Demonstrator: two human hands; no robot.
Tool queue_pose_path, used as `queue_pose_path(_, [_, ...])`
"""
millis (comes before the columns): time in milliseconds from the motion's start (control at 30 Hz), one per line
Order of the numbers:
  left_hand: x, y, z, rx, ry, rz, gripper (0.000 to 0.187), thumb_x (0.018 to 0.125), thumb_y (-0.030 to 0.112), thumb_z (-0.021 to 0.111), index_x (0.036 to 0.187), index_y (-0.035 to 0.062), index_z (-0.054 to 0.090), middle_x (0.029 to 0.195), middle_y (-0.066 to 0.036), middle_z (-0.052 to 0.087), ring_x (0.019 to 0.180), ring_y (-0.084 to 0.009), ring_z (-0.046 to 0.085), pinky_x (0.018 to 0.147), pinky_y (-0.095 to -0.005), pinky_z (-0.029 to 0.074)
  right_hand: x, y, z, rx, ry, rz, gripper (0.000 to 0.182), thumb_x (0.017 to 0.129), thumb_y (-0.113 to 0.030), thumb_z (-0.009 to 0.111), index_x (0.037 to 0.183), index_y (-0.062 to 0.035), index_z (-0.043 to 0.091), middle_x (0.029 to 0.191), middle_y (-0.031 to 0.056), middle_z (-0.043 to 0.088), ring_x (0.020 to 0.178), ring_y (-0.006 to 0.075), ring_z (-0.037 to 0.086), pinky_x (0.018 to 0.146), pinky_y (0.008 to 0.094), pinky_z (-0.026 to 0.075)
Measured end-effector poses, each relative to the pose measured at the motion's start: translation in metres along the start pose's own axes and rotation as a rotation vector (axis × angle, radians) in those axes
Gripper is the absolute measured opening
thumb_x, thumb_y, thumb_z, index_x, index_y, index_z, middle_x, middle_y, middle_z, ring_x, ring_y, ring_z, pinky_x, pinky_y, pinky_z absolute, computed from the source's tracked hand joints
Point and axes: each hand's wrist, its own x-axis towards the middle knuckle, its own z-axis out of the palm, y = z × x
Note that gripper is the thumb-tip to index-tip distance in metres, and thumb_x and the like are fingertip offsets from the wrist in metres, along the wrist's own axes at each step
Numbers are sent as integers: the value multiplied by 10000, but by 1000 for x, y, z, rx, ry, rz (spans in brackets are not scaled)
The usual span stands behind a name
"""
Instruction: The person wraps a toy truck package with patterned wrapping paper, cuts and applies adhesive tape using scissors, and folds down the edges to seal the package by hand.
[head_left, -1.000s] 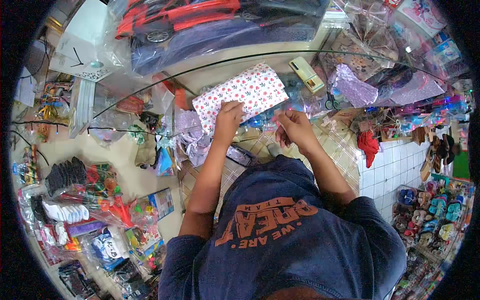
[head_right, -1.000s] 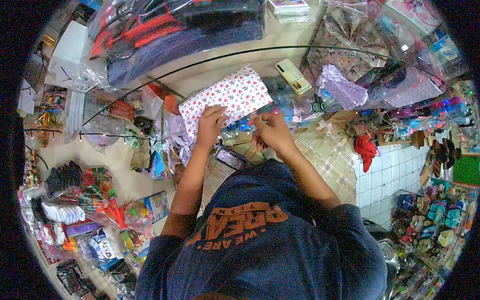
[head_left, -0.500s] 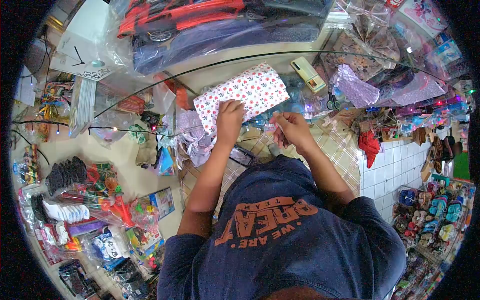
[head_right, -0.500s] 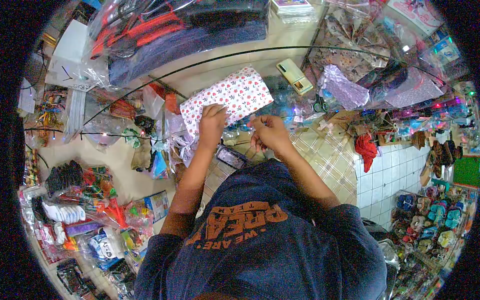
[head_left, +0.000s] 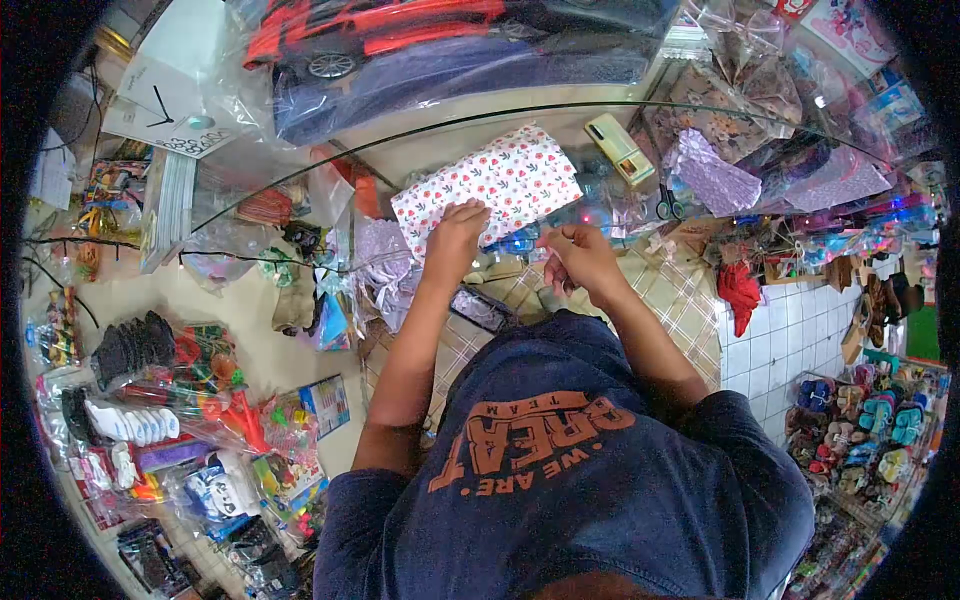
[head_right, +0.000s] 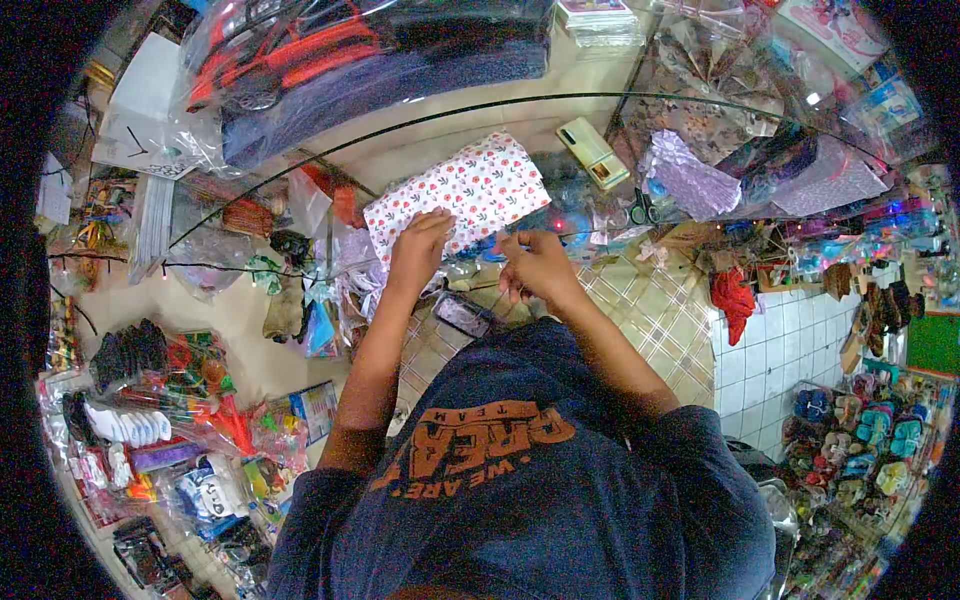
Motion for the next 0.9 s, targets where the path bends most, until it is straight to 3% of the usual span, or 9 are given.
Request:
queue_pose_path(400, [-1, 11, 1, 88, 67, -30, 194, 824, 36, 667, 987, 100, 751, 1073, -82, 717, 1054, -261, 656, 867, -369, 539, 15, 8, 5, 86, 3, 58, 273, 980, -275, 513, 983, -37, 647, 589, 83, 617, 389, 159, 548, 345, 282, 357])
queue_pose_path(467, [0, 17, 2, 130, 69, -66, 207, 776, 14, 617, 933, 74, 738, 1033, -49, 716, 1054, -247, 642, 869, -361, 535, 22, 13, 7, 118, -5, 63, 263, 967, -263, 519, 972, -36, 651, 592, 83, 616, 386, 164, 545, 344, 284, 355])
queue_pose_path(533, [-1, 19, 4, 146, 98, -58, 231, 765, 6, 613, 944, 77, 741, 1037, -45, 715, 1058, -247, 639, 867, -358, 536, 30, 14, 11, 192, -20, 151, 243, 937, -237, 533, 969, -28, 654, 594, 86, 610, 383, 180, 541, 344, 292, 349])
queue_pose_path(900, [-12, 13, 18, 135, 192, -37, 383, 727, -68, 604, 1050, 90, 733, 1094, -85, 710, 1065, -302, 648, 894, -404, 533, 59, 14, 30, 182, 26, 112, 230, 888, -236, 601, 902, -21, 679, 583, 92, 587, 393, 190, 543, 356, 313, 339])
